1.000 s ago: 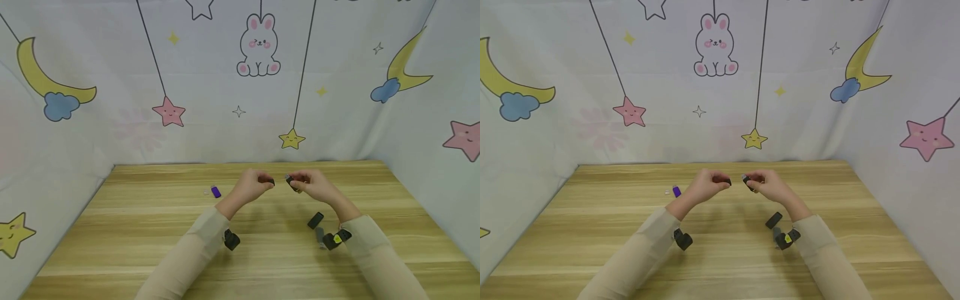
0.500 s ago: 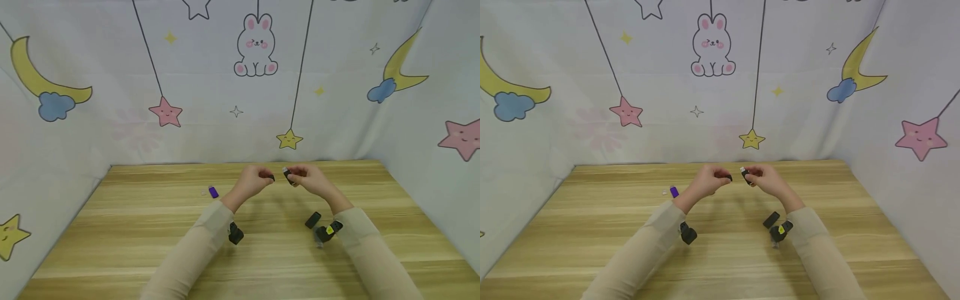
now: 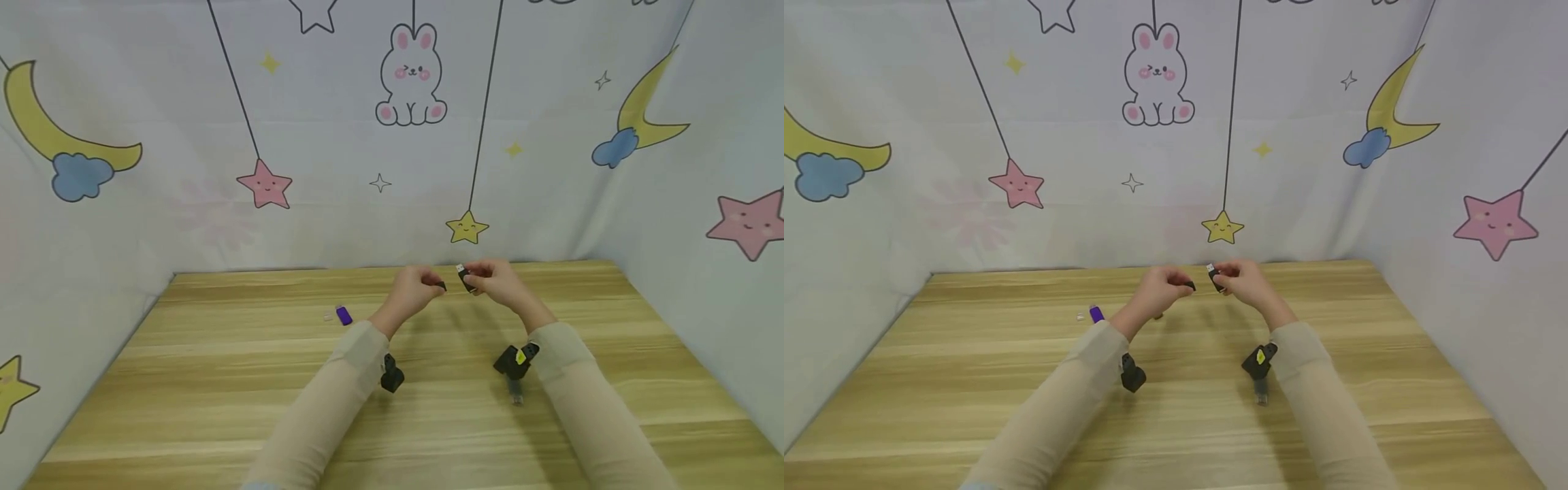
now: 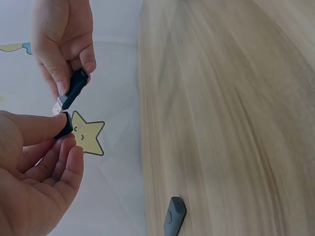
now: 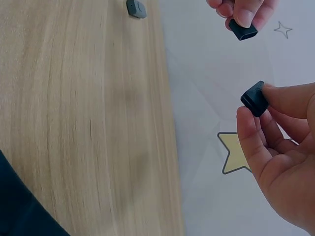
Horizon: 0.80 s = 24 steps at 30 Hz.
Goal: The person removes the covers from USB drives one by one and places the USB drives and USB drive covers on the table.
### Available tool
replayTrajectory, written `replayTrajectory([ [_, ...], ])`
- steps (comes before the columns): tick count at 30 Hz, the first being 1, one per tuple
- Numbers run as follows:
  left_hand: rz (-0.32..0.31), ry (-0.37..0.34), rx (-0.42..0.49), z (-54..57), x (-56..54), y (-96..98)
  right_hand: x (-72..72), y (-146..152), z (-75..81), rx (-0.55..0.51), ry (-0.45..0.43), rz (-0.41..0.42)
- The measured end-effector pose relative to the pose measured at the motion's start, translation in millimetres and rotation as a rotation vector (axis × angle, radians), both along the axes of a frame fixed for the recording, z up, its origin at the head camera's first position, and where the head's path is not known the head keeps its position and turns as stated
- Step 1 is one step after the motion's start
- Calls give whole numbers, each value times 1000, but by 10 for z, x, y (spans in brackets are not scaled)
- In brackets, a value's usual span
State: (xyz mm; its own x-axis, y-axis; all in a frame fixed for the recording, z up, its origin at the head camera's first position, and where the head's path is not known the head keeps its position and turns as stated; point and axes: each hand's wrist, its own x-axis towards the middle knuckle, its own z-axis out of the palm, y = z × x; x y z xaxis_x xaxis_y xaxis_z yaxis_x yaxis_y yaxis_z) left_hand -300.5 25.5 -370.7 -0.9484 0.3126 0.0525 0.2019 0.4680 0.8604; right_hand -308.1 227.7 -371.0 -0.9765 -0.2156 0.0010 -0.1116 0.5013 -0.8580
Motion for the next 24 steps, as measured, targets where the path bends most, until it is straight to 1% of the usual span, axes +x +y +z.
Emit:
replayTrajectory([
  [7,28,30,2,-108,-82,25,-72,6,-112,-21,-20,-27],
  [14,42,20,-19,-199,-138,40,-124,8,-219,-45,-60,-64],
  [20,34,5,-3,-267,-165,61,-171,-4,-301,-73,-67,-53],
  [24,32,-3,-10,-311,-173,87,-186,-22,-334,-68,-89,-58],
])
